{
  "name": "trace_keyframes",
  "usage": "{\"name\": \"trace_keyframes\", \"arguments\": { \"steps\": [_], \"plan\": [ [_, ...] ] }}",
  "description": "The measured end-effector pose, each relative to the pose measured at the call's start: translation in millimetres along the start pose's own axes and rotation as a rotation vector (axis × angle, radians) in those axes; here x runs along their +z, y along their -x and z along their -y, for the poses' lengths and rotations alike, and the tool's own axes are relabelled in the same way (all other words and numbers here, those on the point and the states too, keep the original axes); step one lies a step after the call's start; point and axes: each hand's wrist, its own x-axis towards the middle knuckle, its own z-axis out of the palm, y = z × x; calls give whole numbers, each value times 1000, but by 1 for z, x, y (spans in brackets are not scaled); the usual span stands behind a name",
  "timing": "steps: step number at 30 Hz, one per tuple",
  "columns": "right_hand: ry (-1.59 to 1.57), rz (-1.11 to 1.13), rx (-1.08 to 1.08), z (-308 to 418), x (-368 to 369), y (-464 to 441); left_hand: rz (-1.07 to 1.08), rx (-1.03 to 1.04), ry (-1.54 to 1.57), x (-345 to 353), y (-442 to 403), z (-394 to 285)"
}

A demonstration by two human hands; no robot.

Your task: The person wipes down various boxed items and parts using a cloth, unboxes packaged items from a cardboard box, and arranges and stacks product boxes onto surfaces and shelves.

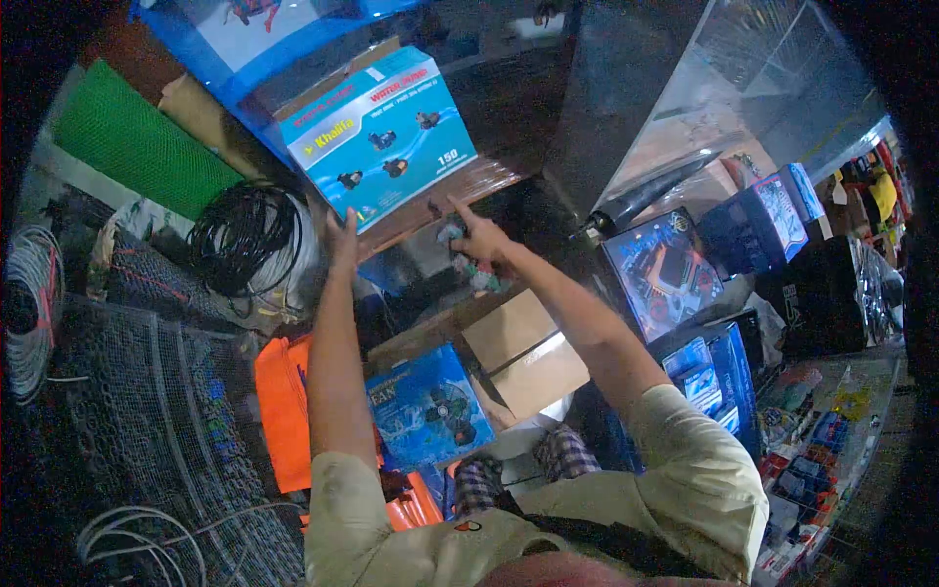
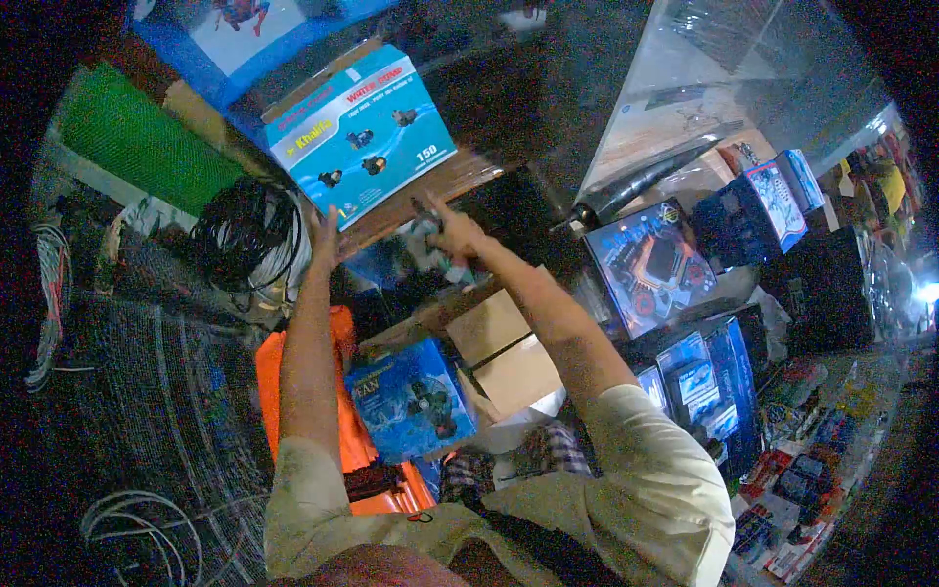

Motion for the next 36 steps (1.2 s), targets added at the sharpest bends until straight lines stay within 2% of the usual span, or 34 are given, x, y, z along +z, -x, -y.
{"name": "trace_keyframes", "arguments": {
  "steps": [2, 3, 4, 7, 8, 9, 11, 12, 13, 14, 15, 16, 18, 19, 20, 22, 24, 25, 26, 27, 28, 29, 30, 31, 32, 34, 36],
  "plan": [
    [-18, 60, 31, 3, -2, 17, -70, 45, -108, -1, -36, 42],
    [-5, 34, -47, -7, 4, 22, -141, 84, -220, -2, -51, 59],
    [-26, 50, -26, -11, 6, 28, -67, 38, -20, -4, -51, 59],
    [-108, 84, 5, -28, 14, 56, -49, 13, 84, -1, -48, 78],
    [-142, 90, 11, -39, 19, 68, -163, -81, -146, 4, -68, 105],
    [-249, 40, -23, -39, 19, 84, -154, -86, -142, 5, -87, 139],
    [-329, 0, -2, -59, 31, 105, -351, 158, -459, 6, -110, 189],
    [-416, -46, 13, -69, 35, 119, -318, 156, -464, 2, -108, 185],
    [-387, -125, 50, -68, 36, 133, -224, -13, -139, -5, -98, 170],
    [-518, -111, 143, -74, 39, 149, -118, -195, 176, -2, -84, 151],
    [-654, -106, 228, -80, 41, 167, -14, -162, 272, 2, -66, 125],
    [-707, -154, 189, -65, 28, 193, 89, -135, 369, 5, -50, 107],
    [-792, -228, 267, -72, 26, 236, 255, -155, 165, -17, -95, 153],
    [-777, -262, 394, -82, 28, 258, 284, -154, 154, -11, -95, 171],
    [-762, -324, 397, -85, 32, 277, 218, -199, 239, -11, -98, 193],
    [-740, -434, 416, -93, 23, 316, 152, -228, 306, -7, -95, 181],
    [-771, -581, 480, -99, 9, 344, 55, -313, 245, 68, -10, 163],
    [-691, -628, 536, -91, -12, 355, 7, -356, 214, 91, 45, 161],
    [-661, -729, 499, -90, -31, 361, -40, -402, 185, 98, 52, 148],
    [-459, -828, 491, -97, -47, 366, 90, -500, 123, 117, 87, 139],
    [-344, -888, 507, -107, -67, 369, 259, -506, 140, 136, 103, 157],
    [-345, -1017, 449, -109, -86, 370, 428, -510, 159, 156, 118, 174],
    [-393, -1099, 454, -98, -110, 371, 573, -648, -23, 181, 147, 147],
    [-553, -1160, 491, -140, -114, 371, 699, -652, 11, 204, 164, 156],
    [-416, -1230, 500, -134, -136, 373, 822, -654, 47, 226, 180, 168],
    [-204, -1348, 470, -148, -163, 373, 898, -647, -43, 269, 230, 119],
    [17, -1444, 437, -152, -180, 367, 874, -700, -66, 308, 256, 91]
  ]
}}
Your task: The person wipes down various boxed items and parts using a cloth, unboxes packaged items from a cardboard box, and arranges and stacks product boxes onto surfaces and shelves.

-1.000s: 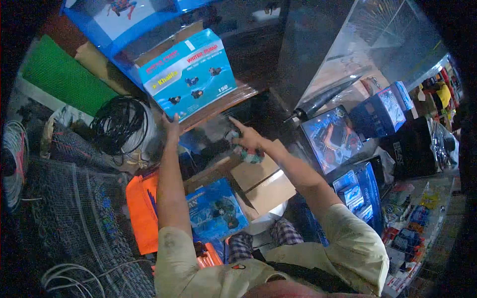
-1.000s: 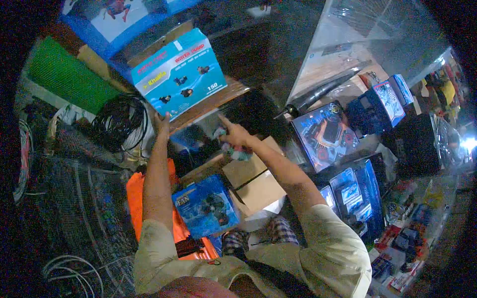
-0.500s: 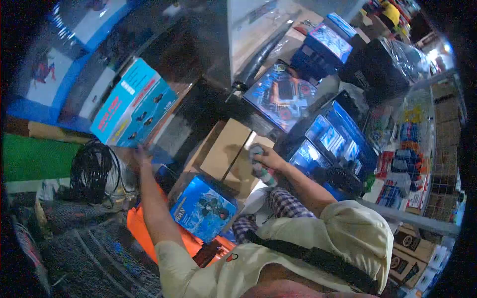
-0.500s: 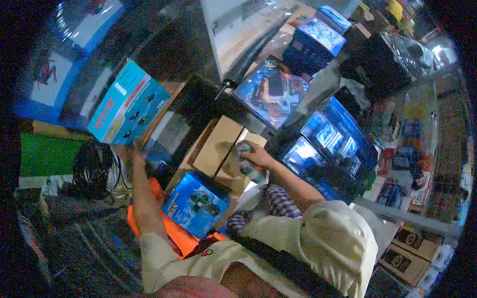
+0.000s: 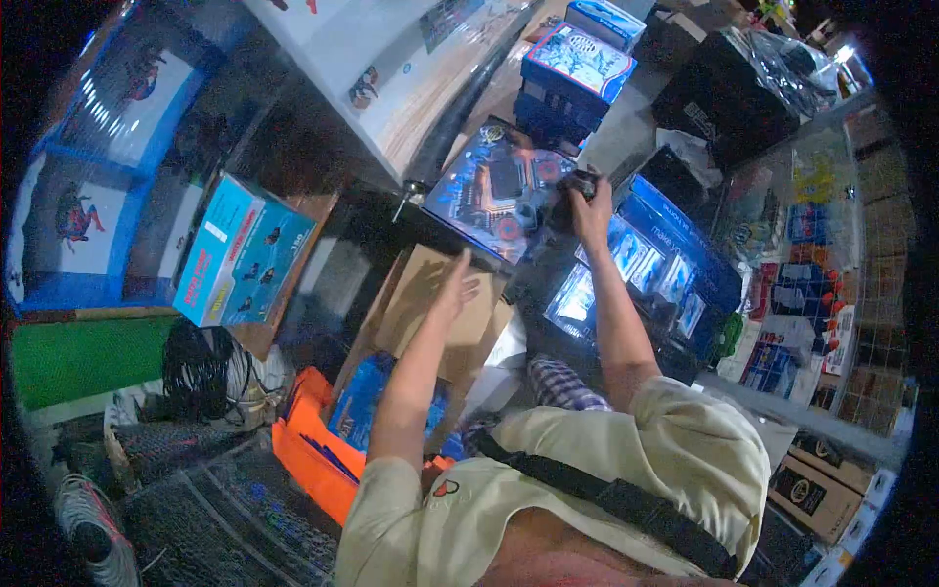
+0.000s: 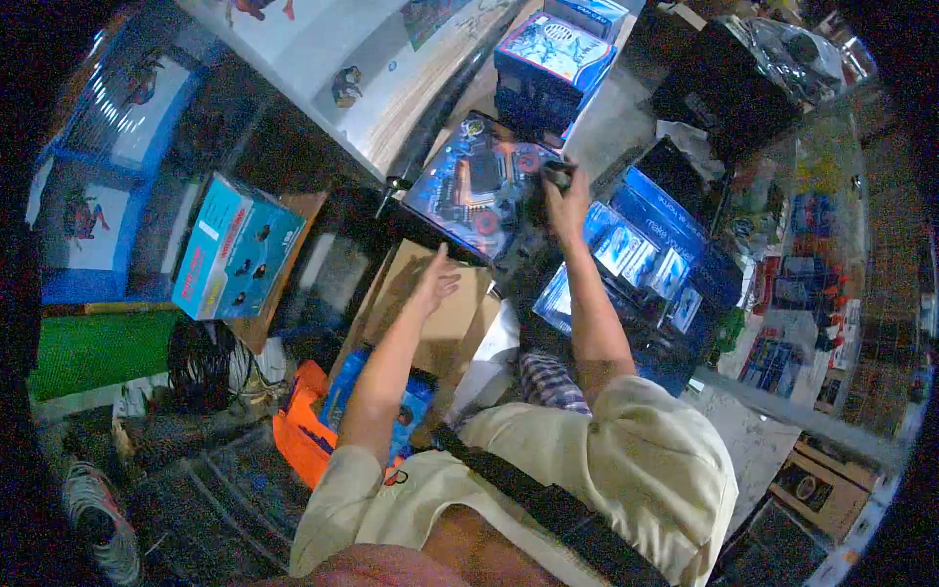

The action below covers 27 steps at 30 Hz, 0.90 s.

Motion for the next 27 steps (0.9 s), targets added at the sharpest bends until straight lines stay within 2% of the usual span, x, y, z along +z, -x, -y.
{"name": "trace_keyframes", "arguments": {
  "steps": [3, 4, 6, 7, 10, 12, 13, 16, 19, 20, 22, 23, 24, 25, 26, 27],
  "plan": [
    [255, 166, -225, 6, 13, -6, 62, -10, 55, 28, -36, -2],
    [414, 271, -122, 3, 23, 4, 54, 8, 114, 39, -31, -10],
    [645, 446, -192, -1, 30, 21, -39, 19, 221, 58, -30, -22],
    [706, 419, -244, -2, 35, 26, -46, 19, 220, 60, -34, -22],
    [613, 456, -240, 8, 28, 44, -98, 50, 266, 65, -40, -22],
    [625, 456, -321, 7, 31, 63, -55, 88, 277, 63, -37, -21],
    [538, 560, -250, 30, 18, 65, 17, 69, 378, 68, -29, -25],
    [471, 568, -284, 32, 12, 74, 85, 145, 488, 73, -2, -21],
    [484, 598, -217, 40, 4, 72, 142, 217, 535, 55, 13, 0],
    [483, 579, -174, 46, 7, 74, 124, 152, 536, 47, 20, 5],
    [422, 567, -126, 62, 17, 80, 81, 205, 498, 46, 46, 3],
    [390, 562, -190, 74, 24, 88, 42, 256, 456, 43, 58, 2],
    [356, 556, -254, 88, 30, 97, -21, 394, 434, 26, 43, 21],
    [306, 595, -299, 105, 34, 103, -77, 407, 440, 27, 65, 17],
    [265, 545, -369, 120, 37, 107, -134, 418, 447, 28, 88, 12],
    [223, 494, -440, 132, 40, 111, -63, 463, 454, 22, 106, 9]
  ]
}}
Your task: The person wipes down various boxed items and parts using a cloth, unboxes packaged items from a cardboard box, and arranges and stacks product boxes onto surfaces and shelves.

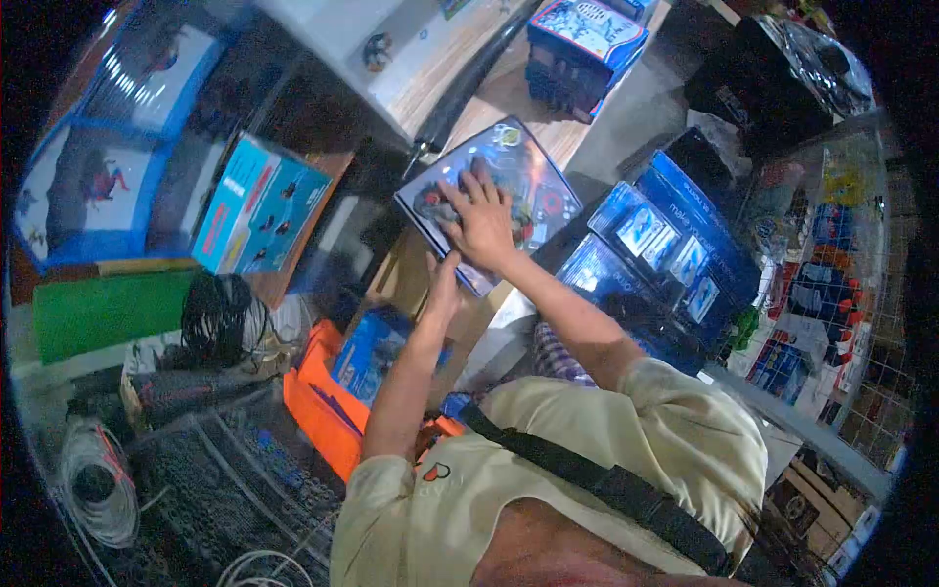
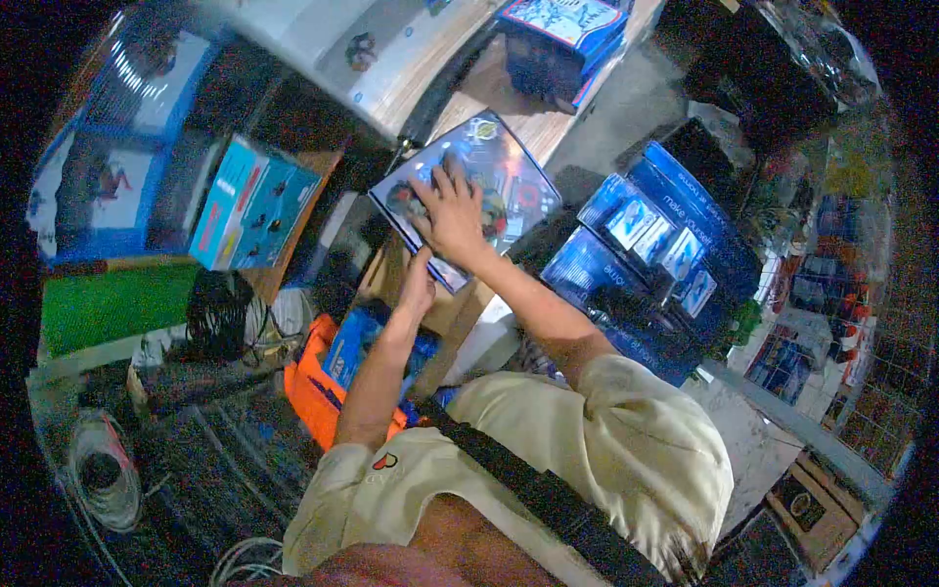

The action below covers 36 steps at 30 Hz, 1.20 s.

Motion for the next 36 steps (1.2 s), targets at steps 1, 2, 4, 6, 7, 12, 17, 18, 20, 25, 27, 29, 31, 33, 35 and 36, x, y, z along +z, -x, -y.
{"name": "trace_keyframes", "arguments": {
  "steps": [1, 2, 4, 6, 7, 12, 17, 18, 20, 25, 27, 29, 31, 33, 35, 36],
  "plan": [
    [8, -18, 0, 6, 3, -5, 50, -21, -55, -25, 0, -3],
    [49, -56, -8, 8, 5, -7, 99, -43, -109, -50, 1, -5],
    [182, -77, 95, 12, -6, -13, 20, -4, -182, -24, 69, -71],
    [149, -24, 189, -10, -7, -13, 15, 108, -211, -58, 85, -85],
    [53, 72, 251, -14, -16, -8, 13, 75, -215, -75, 96, -95],
    [-809, 284, 588, -77, 20, 58, -35, -108, -114, -151, 136, -117],
    [-1300, 721, 1018, -12, -11, 145, -103, -46, 79, -203, 154, -109],
    [-1403, 729, 991, -1, -3, 156, -74, 0, 78, -217, 152, -104],
    [-1434, 700, 965, 30, -4, 170, -14, -6, 97, -234, 157, -101],
    [-1302, 644, 1096, 15, 52, 178, 32, 113, -229, -302, 140, -60],
    [-1335, 672, 1136, 30, 60, 189, -82, -46, -116, -282, 164, -67],
    [-1330, 807, 1148, 36, 67, 210, -93, -79, -72, -299, 183, -50],
    [-1207, 855, 1230, 47, 55, 210, -227, -239, -59, -337, 170, -12],
    [-1125, 836, 1229, 55, 48, 206, -284, -362, 48, -335, 175, -7],
    [-1158, 793, 1232, 54, 44, 193, -313, -313, -14, -309, 173, -21],
    [-1165, 792, 1214, 49, 50, 195, -339, -332, 2, -293, 180, -30]
  ]
}}
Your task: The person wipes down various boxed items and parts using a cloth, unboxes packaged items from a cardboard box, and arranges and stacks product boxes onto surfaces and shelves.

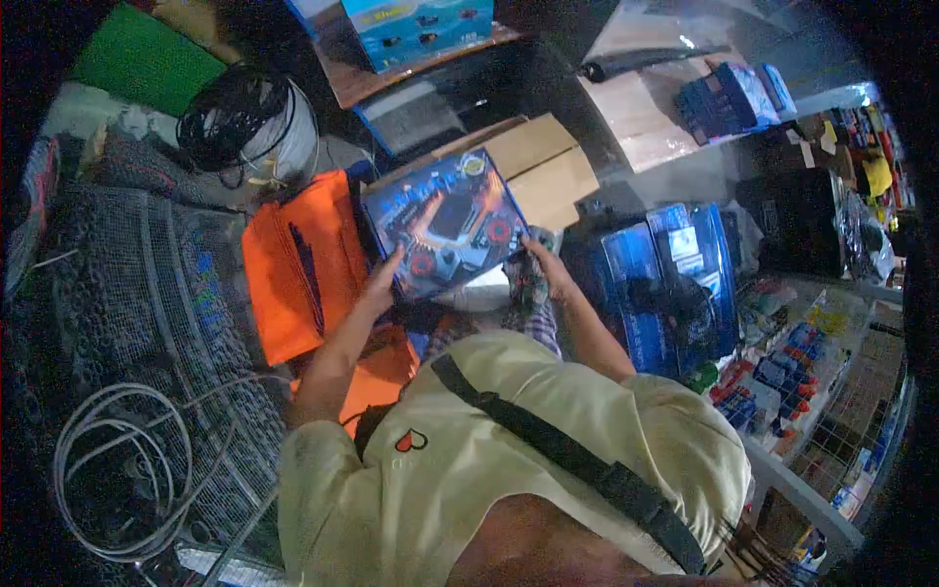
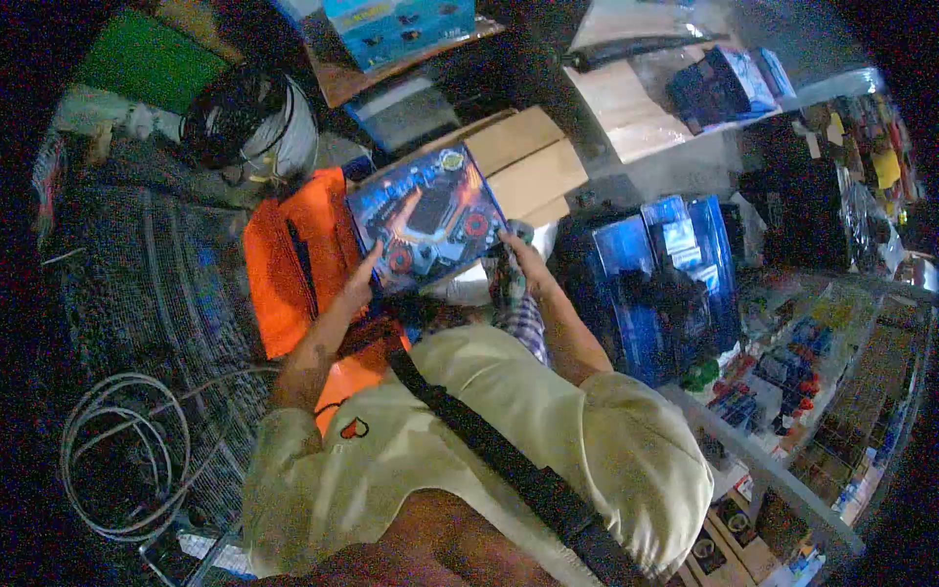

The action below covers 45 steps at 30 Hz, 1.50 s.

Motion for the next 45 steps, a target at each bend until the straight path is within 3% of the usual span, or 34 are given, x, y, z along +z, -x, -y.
{"name": "trace_keyframes", "arguments": {
  "steps": [1, 2, 4, 7, 9, 10, 11, 14, 15, 18, 21, 24, 26, 27, 29, 33, 34, 39, 40, 43, 45],
  "plan": [
    [-70, 14, 19, -2, -2, -6, -15, -16, 21, 8, 11, -3],
    [-144, 27, 40, -2, -4, -12, 189, -45, 98, -16, -11, 12],
    [-162, 63, 4, 3, -6, -18, 139, 27, 103, -17, -11, 19],
    [-69, 28, -146, 6, -6, -14, 205, -103, 11, -20, 16, 28],
    [-118, 93, -158, 10, -7, -15, 312, 84, -12, -24, 10, 44],
    [-93, 51, -214, 16, -6, -13, 367, 83, 44, -8, 25, 33],
    [-46, 9, -238, 22, -5, -7, 256, 16, 98, -19, 5, 41],
    [82, -96, -445, 9, -11, -31, 443, 159, 75, -5, 11, 28],
    [33, 7, -372, 11, -15, -27, 452, 173, 84, -2, 17, 27],
    [77, -41, -471, 20, -24, -37, 545, 255, 71, -2, -12, 30],
    [93, -22, -434, 35, -41, -54, 627, 267, 57, 9, -37, 30],
    [55, -15, -391, 33, -57, -69, 603, 276, 75, 12, -57, 33],
    [74, -45, -417, 37, -28, -21, 578, 310, 46, 16, -59, 29],
    [-2, 38, -419, 35, -30, -27, 567, 349, 59, 17, -58, 29],
    [-45, 93, -455, 29, -45, -45, 591, 307, 48, 12, -66, 25],
    [151, -82, -501, 22, -35, -37, 635, 270, -30, 0, -69, 12],
    [117, -85, -389, 19, -33, -35, 641, 194, -51, 0, -64, 7],
    [4, -319, -433, -9, -31, -35, 665, -1, -157, 1, -44, -14],
    [-78, -305, -454, -3, 3, 5, 668, -22, -161, -2, -49, -17],
    [-192, -281, -404, 5, 1, 21, 693, -100, -272, 11, -37, -36],
    [-156, -478, -561, 8, 14, 44, 719, -116, -375, 16, -39, -47]
  ]
}}
